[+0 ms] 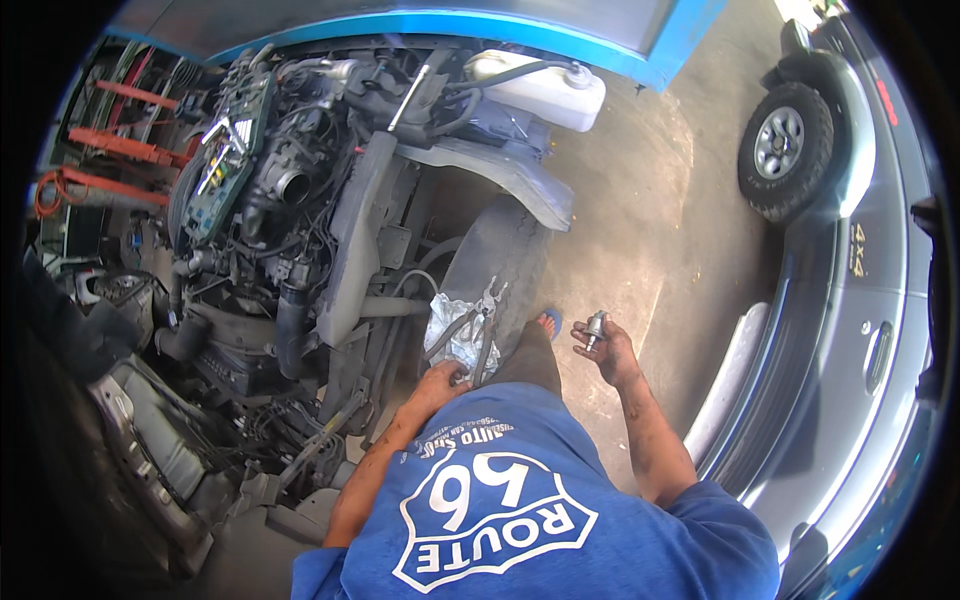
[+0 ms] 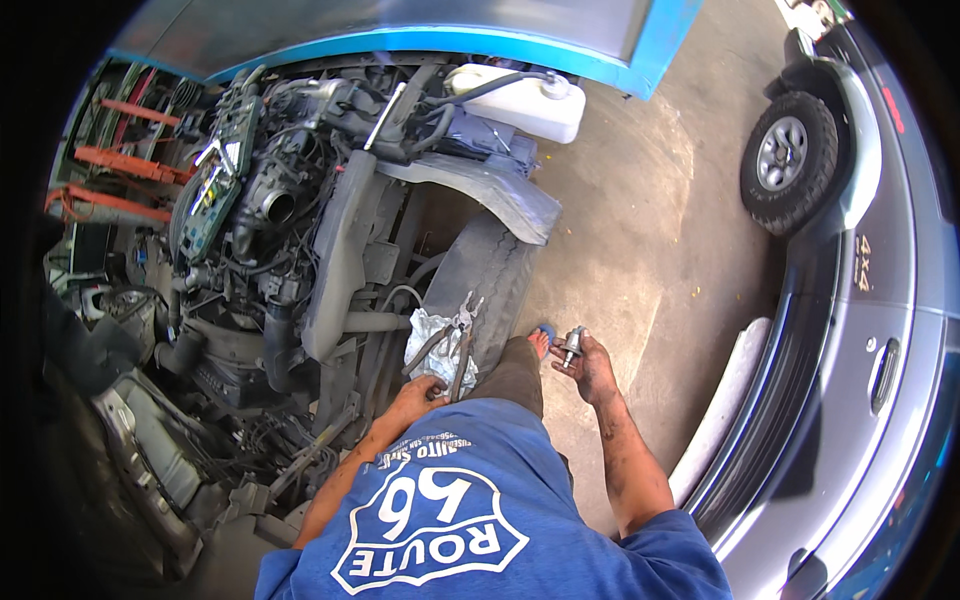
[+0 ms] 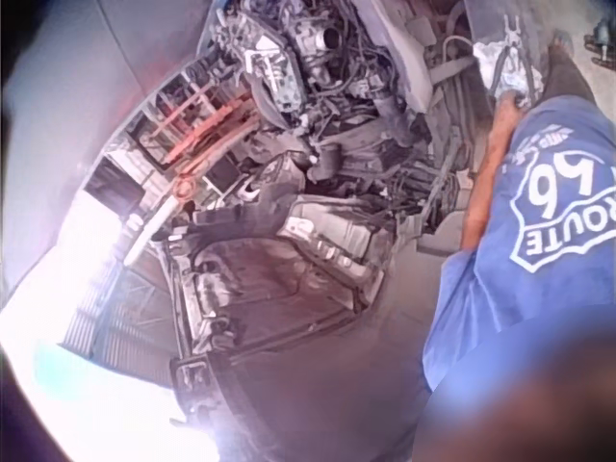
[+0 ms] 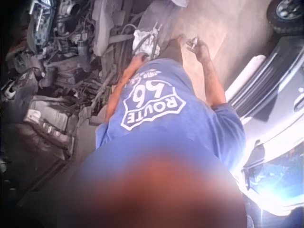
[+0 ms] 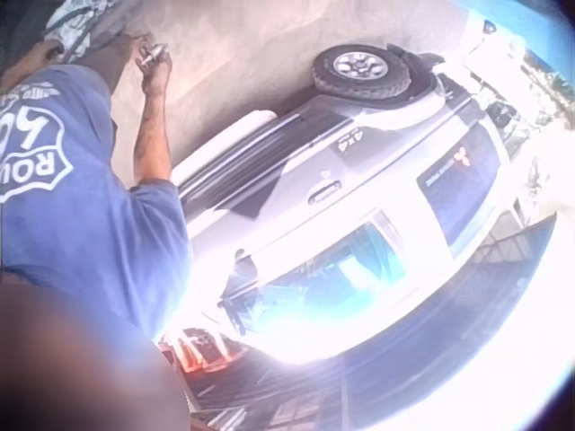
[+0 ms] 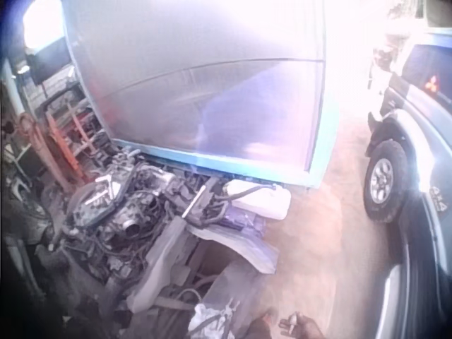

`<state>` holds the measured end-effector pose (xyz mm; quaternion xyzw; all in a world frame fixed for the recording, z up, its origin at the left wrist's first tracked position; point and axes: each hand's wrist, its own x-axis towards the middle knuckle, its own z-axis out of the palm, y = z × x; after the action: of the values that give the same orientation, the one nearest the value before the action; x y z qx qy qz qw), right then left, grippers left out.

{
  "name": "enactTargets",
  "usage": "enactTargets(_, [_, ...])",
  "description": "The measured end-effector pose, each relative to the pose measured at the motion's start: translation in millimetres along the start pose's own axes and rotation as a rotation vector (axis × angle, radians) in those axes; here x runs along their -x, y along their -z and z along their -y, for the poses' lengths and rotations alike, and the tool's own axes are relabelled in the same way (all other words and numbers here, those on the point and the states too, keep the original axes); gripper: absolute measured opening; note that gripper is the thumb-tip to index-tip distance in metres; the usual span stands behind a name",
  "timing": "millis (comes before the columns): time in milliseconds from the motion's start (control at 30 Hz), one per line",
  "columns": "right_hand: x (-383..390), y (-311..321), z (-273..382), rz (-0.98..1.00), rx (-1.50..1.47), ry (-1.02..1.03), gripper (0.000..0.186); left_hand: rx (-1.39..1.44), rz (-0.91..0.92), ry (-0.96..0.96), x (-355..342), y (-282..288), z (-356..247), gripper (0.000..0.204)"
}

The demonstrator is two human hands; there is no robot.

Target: The person works under the hood of a light blue vehicle, using a wrench and other hand tools to loosen and tighten bolts on engine components. They repeatedly reach into the engine bay, adjust hoses and parts, and occasionally wipe their hands with a rag. The task involves sustained mechanical manipulation of engine internals.

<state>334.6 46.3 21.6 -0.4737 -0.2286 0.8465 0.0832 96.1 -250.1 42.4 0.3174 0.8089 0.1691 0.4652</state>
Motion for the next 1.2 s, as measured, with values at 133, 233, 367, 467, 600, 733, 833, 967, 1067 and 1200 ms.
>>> enactTargets(133, [-20.4, -27.7, 19.0, 0.177, 0.011, -0.072, 0.042, -0.006, -0.097, 0.016, -2.5, -10.8, 4.1, 0.039])
enactTargets(233, [-49.0, -39.8, 40.0, 0.199, 0.138, -0.140, 0.041, 0.097, -0.103, 0.009, -1.6, -12.4, 13.5, 0.031])
enactTargets(367, [-84.1, -38.0, 64.0, 0.143, 0.311, -0.205, 0.039, 0.218, -0.129, 0.004, 2.6, -13.2, 20.9, 0.027])
enactTargets(467, [-89.9, -17.5, 83.5, 0.054, 0.377, -0.265, 0.035, 0.251, -0.189, -0.037, 2.1, -13.4, 18.4, 0.022])
enactTargets(600, [-56.8, 46.7, 113.1, -0.081, 0.572, -0.182, 0.040, 0.225, -0.124, 0.053, -1.6, -9.6, 13.5, 0.026])
enactTargets(733, [6.1, 130.9, 116.1, -0.262, 0.847, -0.089, 0.058, 0.248, -0.077, 0.019, -0.3, -3.9, 15.2, 0.029])
enactTargets(833, [48.6, 186.2, 87.3, -0.348, 0.915, -0.087, 0.049, 0.275, -0.024, 0.042, -1.6, 1.0, 17.1, 0.029])
enactTargets(967, [93.5, 236.8, 38.8, -0.608, 1.047, -0.151, 0.034, 0.291, -0.052, -0.054, 1.0, 1.5, 17.9, 0.031])
enactTargets(1067, [123.8, 252.4, 18.0, -0.311, 0.959, 0.037, 0.034, 0.265, -0.051, -0.058, 2.4, 2.6, 19.8, 0.031])
enactTargets(1200, [142.1, 231.4, 21.2, -0.521, 0.860, -0.063, 0.037, 0.248, -0.093, -0.093, 7.1, -6.2, 28.1, 0.030])
